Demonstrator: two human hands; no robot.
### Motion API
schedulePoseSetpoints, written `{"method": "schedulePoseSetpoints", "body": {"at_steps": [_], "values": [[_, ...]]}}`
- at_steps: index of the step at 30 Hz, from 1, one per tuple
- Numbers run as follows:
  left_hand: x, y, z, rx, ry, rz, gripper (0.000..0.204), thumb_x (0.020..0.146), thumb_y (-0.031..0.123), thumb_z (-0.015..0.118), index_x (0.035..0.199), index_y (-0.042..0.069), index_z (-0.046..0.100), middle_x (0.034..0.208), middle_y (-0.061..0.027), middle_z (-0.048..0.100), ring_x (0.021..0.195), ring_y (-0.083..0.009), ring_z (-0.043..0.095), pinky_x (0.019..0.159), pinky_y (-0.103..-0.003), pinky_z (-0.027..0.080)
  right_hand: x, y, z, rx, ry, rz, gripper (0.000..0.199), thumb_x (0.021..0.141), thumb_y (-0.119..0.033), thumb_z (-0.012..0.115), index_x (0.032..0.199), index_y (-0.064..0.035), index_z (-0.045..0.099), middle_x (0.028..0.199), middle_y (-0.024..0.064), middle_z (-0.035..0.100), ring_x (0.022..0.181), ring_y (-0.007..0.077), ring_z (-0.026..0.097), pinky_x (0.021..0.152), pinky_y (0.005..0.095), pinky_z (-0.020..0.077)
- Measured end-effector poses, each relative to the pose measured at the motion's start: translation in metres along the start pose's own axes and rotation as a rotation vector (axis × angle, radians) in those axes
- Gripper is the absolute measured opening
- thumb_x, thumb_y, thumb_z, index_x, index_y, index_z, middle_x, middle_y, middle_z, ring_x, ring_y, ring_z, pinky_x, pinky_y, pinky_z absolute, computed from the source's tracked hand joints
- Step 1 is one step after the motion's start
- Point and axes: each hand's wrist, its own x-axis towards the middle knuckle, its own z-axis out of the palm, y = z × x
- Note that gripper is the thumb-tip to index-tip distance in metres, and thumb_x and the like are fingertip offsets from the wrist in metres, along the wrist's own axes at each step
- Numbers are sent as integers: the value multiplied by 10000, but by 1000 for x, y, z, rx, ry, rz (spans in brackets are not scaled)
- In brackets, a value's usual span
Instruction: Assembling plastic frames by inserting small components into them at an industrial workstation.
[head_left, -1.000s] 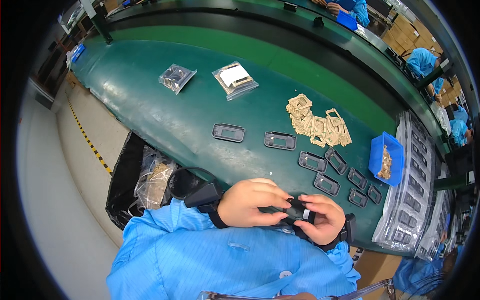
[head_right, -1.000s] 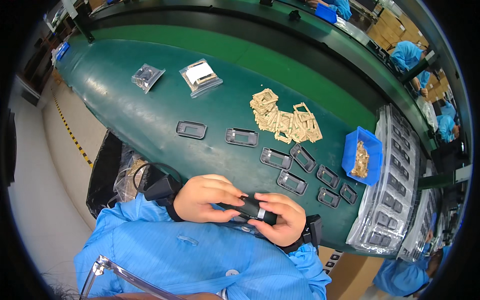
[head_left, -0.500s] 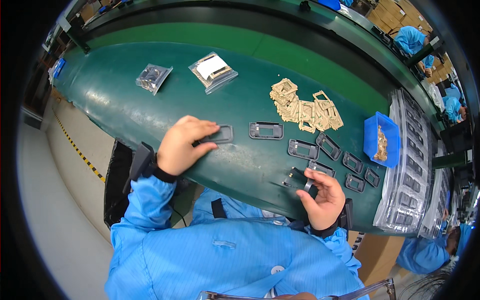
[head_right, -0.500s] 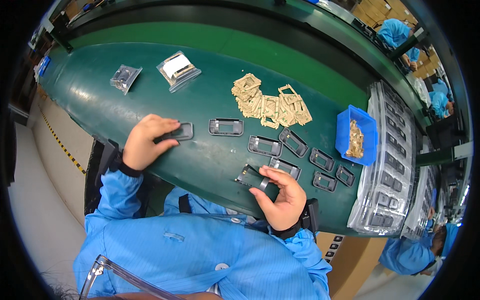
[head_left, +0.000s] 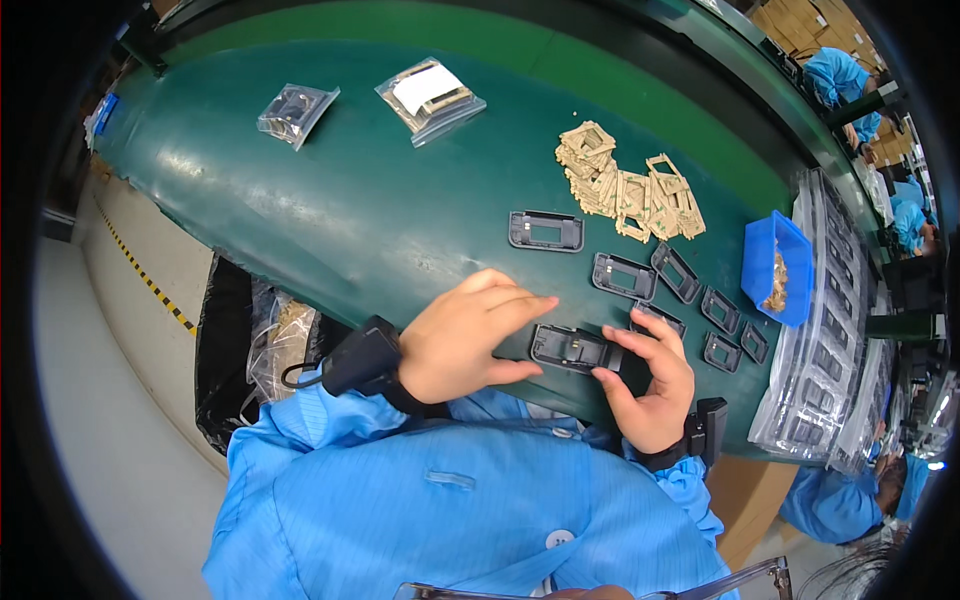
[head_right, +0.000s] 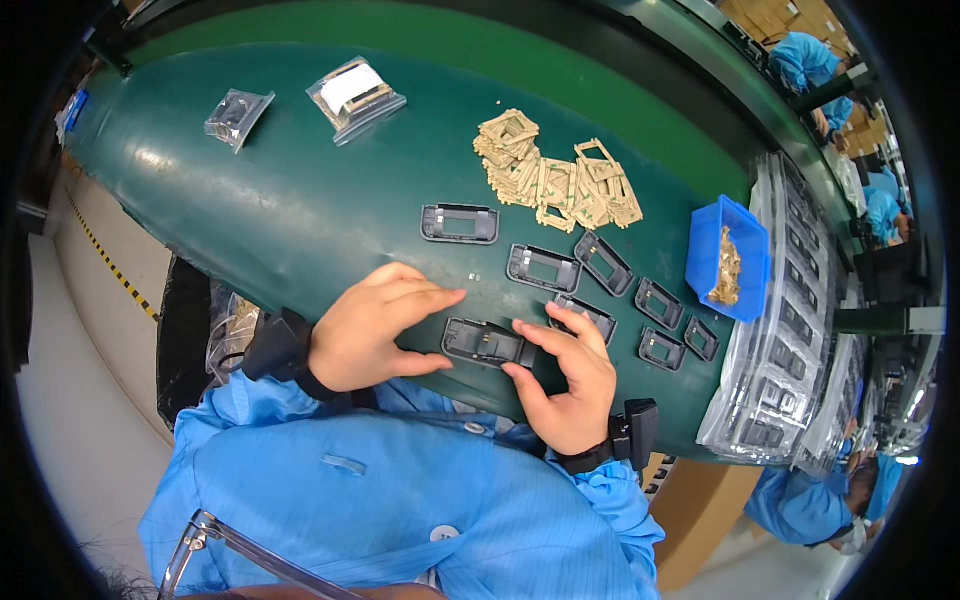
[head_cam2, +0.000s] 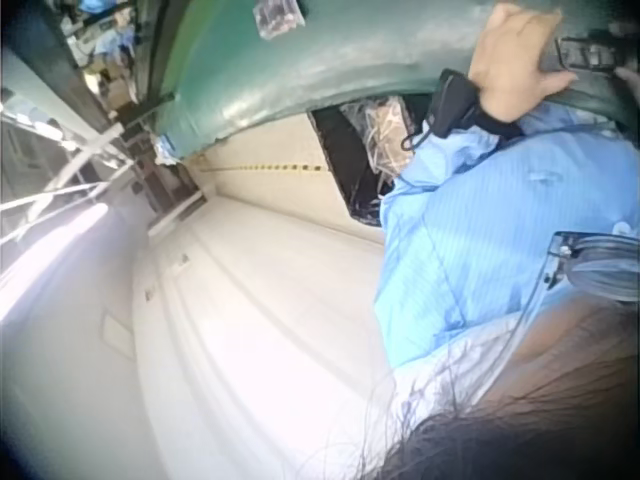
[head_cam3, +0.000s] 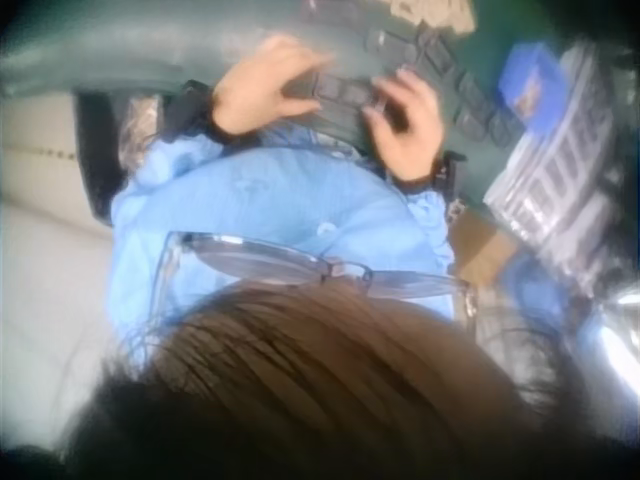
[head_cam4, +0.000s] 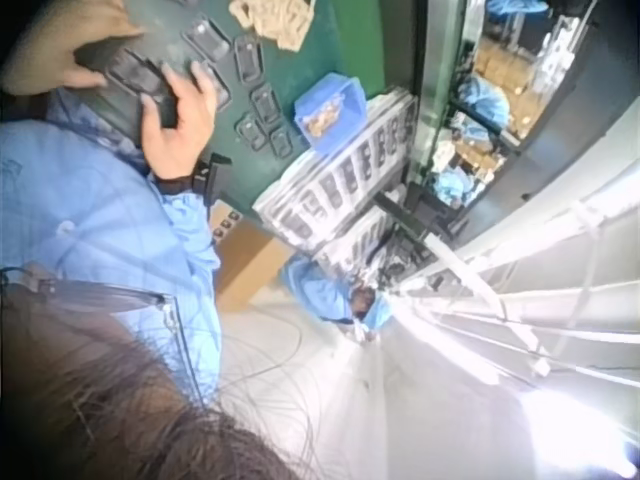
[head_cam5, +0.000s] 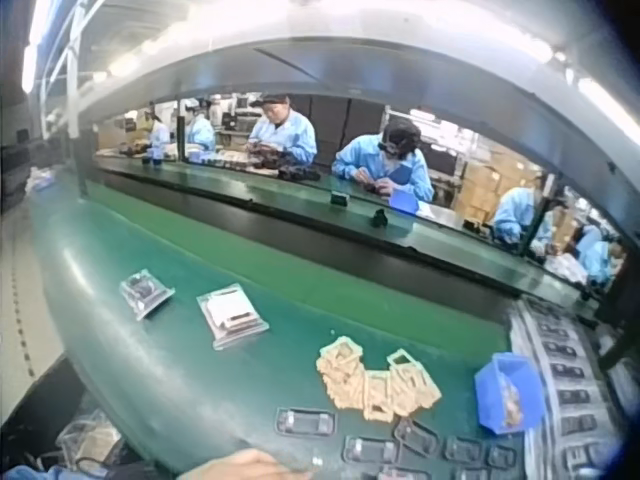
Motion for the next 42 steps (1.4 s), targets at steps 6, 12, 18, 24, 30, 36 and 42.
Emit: {"method": "schedulePoseSetpoints", "body": {"at_steps": [6, 12, 18, 24, 30, 36, 42], "values": [[-3, -8, 10, 41, 59, 179, 521, 698, 172, 870, 1195, 104, 728, 1181, -54, 698, 997, -270, 628, 847, -366, 554, 7, -4, 12, -18, -33, -6, 387, 705, -66, 863, 1073, -73, 745, 1104, 42, 760, 1188, 307, 628, 1060, 461, 437], [-4, -7, 12, 161, 38, 253, 442, 719, 171, 847, 1142, 93, 745, 1185, -59, 679, 1000, -256, 626, 818, -357, 559, 8, -3, 13, 13, -60, -7, 407, 684, -71, 880, 1071, -78, 756, 1101, 36, 756, 1168, 300, 634, 960, 403, 511], [-3, -5, 12, 246, 4, 277, 386, 784, 216, 803, 1136, 77, 730, 1161, -41, 658, 1043, -220, 602, 827, -351, 555, 7, -3, 13, -11, -73, 14, 423, 679, -80, 886, 1080, -75, 753, 1116, 39, 753, 1168, 305, 633, 961, 410, 514], [1, -3, 3, 261, -80, 302, 428, 744, 191, 824, 1143, 68, 730, 1201, -58, 663, 1041, -234, 627, 819, -356, 565, 7, -4, 8, -22, -112, -23, 473, 667, -96, 897, 1109, -72, 732, 1127, 48, 750, 1196, 314, 617, 994, 428, 495], [7, -7, -3, 182, -146, 290, 307, 826, 231, 759, 1109, 115, 745, 1157, -45, 645, 1063, -234, 608, 810, -355, 562, 3, -1, 8, -108, -90, -69, 487, 669, -90, 888, 1122, -69, 714, 1196, 64, 727, 1225, 350, 591, 1031, 465, 465], [12, -2, -7, 264, -150, 362, 270, 820, 209, 730, 1086, 174, 755, 1151, -31, 636, 1065, -204, 609, 761, -339, 558, 1, 0, 9, -115, -56, -57, 441, 719, -67, 840, 1140, -82, 709, 1231, 47, 719, 1274, 326, 556, 1076, 495, 370], [13, 6, 0, 388, -160, 564, 273, 768, 180, 773, 1026, 92, 758, 1051, -26, 642, 936, -178, 634, 643, -291, 506, 2, -8, 8, -184, -162, 4, 459, 756, -50, 789, 1200, -105, 688, 1303, 18, 699, 1322, 305, 516, 1138, 499, 201]]}}
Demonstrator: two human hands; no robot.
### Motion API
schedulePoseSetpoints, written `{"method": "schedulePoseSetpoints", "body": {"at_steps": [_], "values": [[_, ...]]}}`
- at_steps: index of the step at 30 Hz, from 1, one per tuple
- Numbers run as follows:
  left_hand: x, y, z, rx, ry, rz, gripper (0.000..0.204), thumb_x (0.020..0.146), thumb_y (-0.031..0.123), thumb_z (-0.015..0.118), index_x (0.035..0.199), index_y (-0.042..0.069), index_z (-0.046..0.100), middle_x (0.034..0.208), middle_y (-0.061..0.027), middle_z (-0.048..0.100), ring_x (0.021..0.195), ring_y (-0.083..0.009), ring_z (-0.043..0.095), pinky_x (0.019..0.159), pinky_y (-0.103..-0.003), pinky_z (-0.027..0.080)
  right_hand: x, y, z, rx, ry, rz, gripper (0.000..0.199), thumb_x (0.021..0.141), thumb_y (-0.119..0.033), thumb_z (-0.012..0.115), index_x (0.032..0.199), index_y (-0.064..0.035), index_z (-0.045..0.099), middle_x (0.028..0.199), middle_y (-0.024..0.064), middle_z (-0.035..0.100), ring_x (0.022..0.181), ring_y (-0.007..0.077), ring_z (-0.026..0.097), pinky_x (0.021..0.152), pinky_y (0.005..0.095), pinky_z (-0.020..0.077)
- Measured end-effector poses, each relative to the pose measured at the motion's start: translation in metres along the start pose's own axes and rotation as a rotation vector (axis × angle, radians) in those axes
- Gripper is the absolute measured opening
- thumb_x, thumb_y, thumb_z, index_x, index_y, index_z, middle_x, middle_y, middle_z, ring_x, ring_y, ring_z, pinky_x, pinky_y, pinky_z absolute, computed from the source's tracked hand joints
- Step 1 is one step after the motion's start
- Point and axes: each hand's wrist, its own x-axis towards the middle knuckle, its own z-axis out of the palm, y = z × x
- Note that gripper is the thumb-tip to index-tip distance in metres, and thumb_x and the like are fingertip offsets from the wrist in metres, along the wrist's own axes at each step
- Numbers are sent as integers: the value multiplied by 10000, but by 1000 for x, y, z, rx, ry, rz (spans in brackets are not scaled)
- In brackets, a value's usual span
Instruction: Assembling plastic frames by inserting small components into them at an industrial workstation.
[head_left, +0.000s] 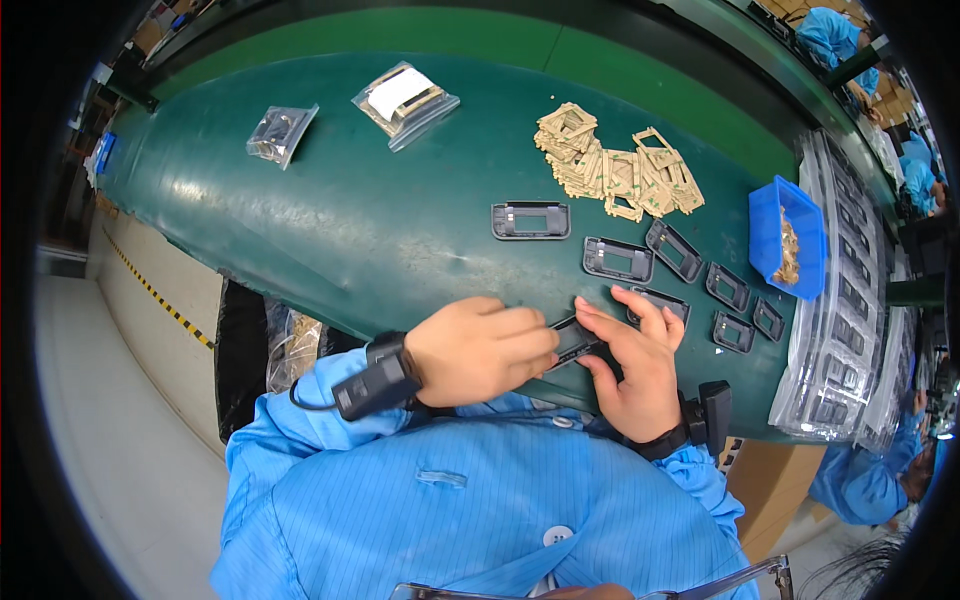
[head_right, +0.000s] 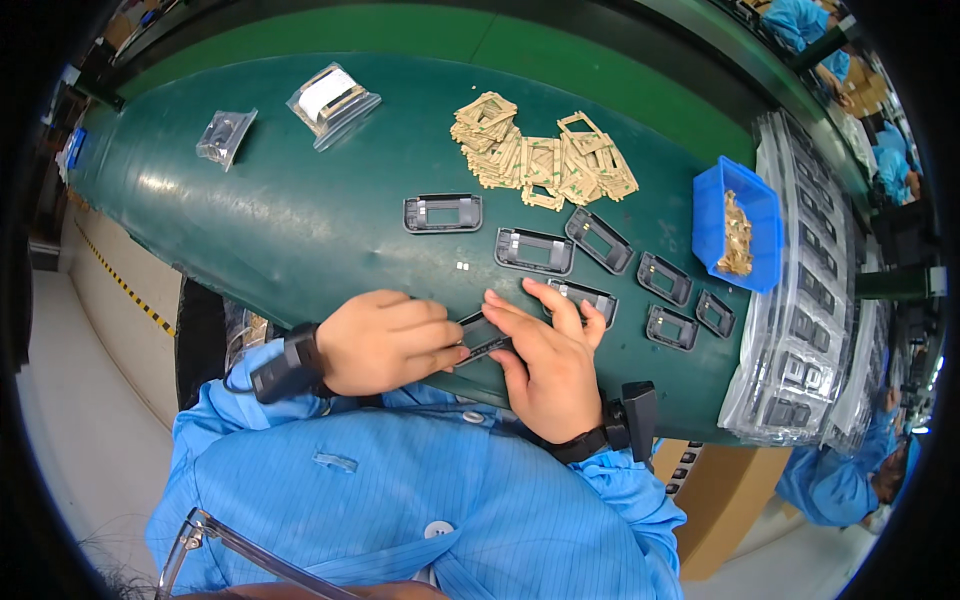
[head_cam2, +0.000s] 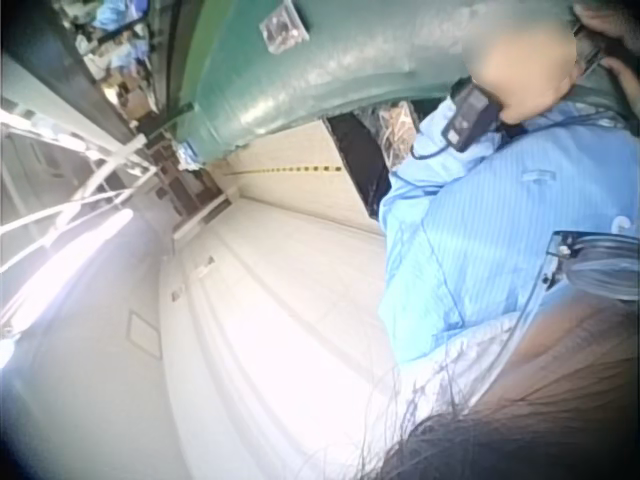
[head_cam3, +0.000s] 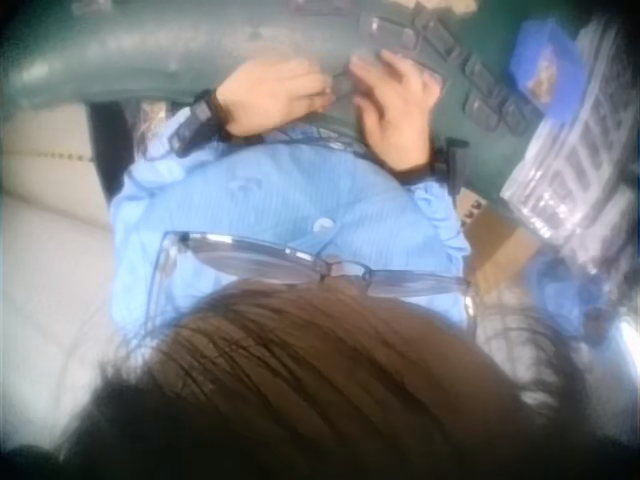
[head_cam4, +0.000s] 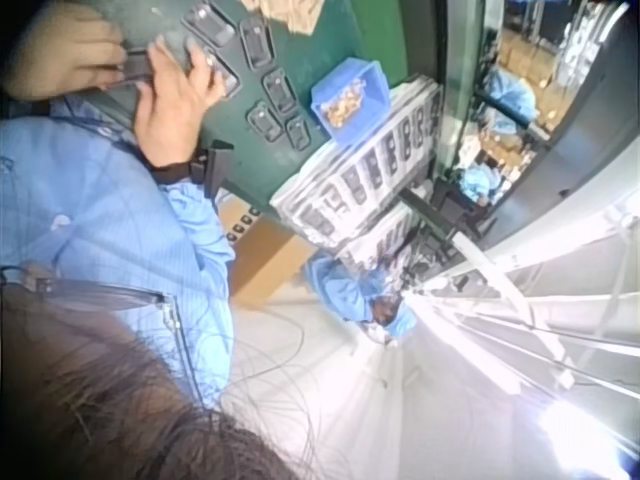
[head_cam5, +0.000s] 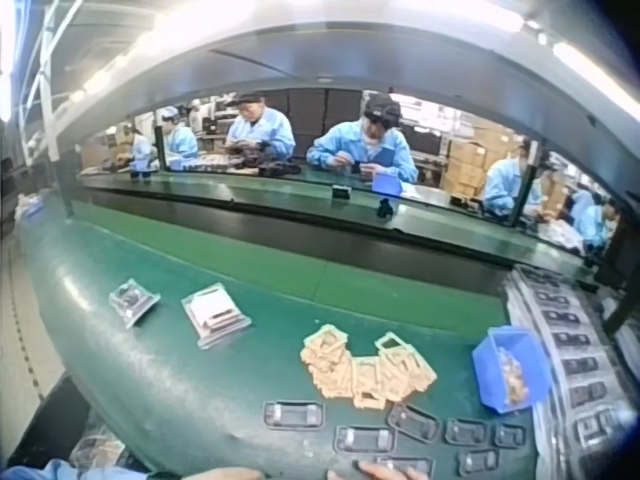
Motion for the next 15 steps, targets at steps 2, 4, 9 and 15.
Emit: {"method": "schedulePoseSetpoints", "body": {"at_steps": [2, 4, 9, 15], "values": [[-5, 11, 12, 48, 29, 8, 272, 772, 178, 769, 1016, 63, 746, 1011, -28, 631, 921, -173, 631, 634, -286, 495, 1, -2, 0, -137, -41, -72, 494, 782, -53, 767, 1256, -149, 669, 1360, 1, 665, 1356, 286, 504, 1135, 543, 191], [-5, 17, 19, 128, 91, 27, 268, 789, 196, 762, 979, 13, 720, 916, -27, 598, 881, -168, 623, 613, -277, 477, 1, -7, 1, -171, 15, -68, 469, 776, -50, 767, 1229, -138, 682, 1357, 10, 664, 1333, 285, 513, 1128, 525, 215], [4, 21, 18, -33, 102, -101, 276, 788, 233, 780, 997, 58, 736, 935, -23, 624, 869, -191, 626, 672, -318, 494, -3, 0, 2, -67, 275, -110, 364, 786, 20, 745, 1136, -75, 716, 1185, 91, 710, 1080, 269, 635, 962, 406, 444], [10, 13, 12, -283, 262, -526, 359, 810, 187, 797, 1144, 78, 720, 927, -67, 664, 868, -279, 612, 766, -371, 495, -8, -3, 13, 558, 161, 336, 305, 862, 50, 715, 1160, 8, 667, 796, 68, 653, 605, 82, 617, 541, 236, 492]]}}
